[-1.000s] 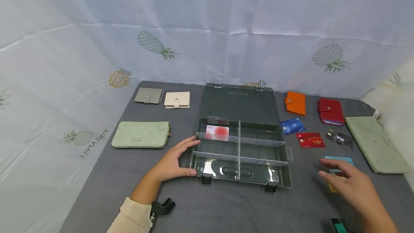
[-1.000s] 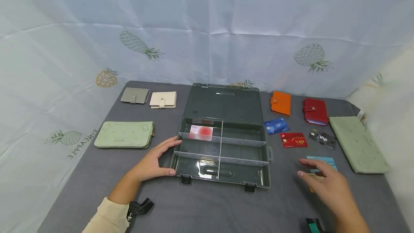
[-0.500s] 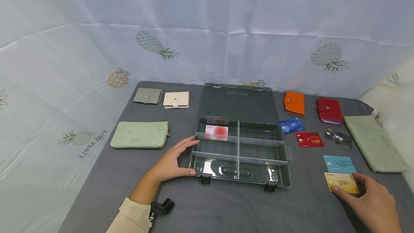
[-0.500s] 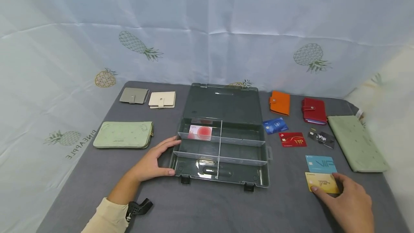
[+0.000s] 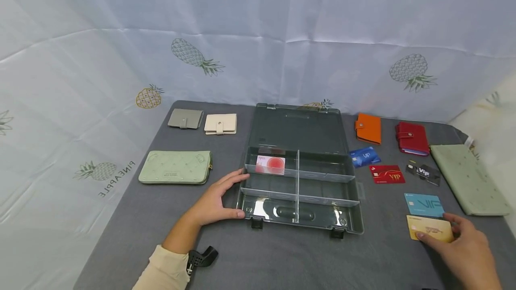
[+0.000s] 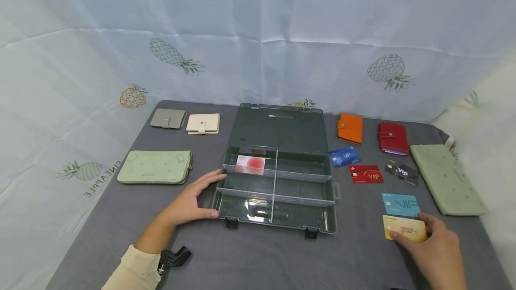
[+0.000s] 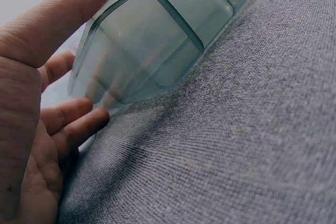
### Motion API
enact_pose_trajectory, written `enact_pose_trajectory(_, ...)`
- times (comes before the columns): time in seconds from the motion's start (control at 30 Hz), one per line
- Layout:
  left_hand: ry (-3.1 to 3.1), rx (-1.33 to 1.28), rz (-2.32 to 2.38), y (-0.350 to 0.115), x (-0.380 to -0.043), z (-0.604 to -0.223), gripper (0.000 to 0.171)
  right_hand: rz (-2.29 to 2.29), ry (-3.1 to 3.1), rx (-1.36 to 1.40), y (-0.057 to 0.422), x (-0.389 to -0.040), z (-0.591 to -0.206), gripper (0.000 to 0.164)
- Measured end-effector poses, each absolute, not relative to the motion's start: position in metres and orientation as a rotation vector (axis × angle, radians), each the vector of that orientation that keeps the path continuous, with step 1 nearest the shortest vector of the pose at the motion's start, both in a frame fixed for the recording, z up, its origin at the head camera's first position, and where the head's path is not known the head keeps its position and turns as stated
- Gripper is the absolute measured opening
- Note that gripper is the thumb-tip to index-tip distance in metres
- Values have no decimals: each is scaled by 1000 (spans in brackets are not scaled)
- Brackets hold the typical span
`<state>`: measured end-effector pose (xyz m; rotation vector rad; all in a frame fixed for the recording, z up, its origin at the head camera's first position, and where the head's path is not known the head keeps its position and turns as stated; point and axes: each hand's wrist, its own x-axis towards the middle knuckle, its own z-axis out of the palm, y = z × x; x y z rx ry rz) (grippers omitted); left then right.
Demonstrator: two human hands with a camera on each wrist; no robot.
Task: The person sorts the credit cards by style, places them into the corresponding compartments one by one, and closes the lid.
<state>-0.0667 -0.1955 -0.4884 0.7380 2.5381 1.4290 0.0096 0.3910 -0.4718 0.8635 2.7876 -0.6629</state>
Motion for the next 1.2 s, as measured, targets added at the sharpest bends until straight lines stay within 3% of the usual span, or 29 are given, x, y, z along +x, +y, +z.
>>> enact_pose_trajectory(0.5,2530,724,1431,-195,-67,-488,92,-723,2777,609,412,8,-447,43)
enact_pose_trajectory(0.8,2530,720,1432,-196,-67,-489,93,-794,2697,435,399,-12,-425,51)
enact_pose_trajectory(1.2,2531,726,1431,-196,-67,-489,93,-1111,2792,144,365,-37,-411,30)
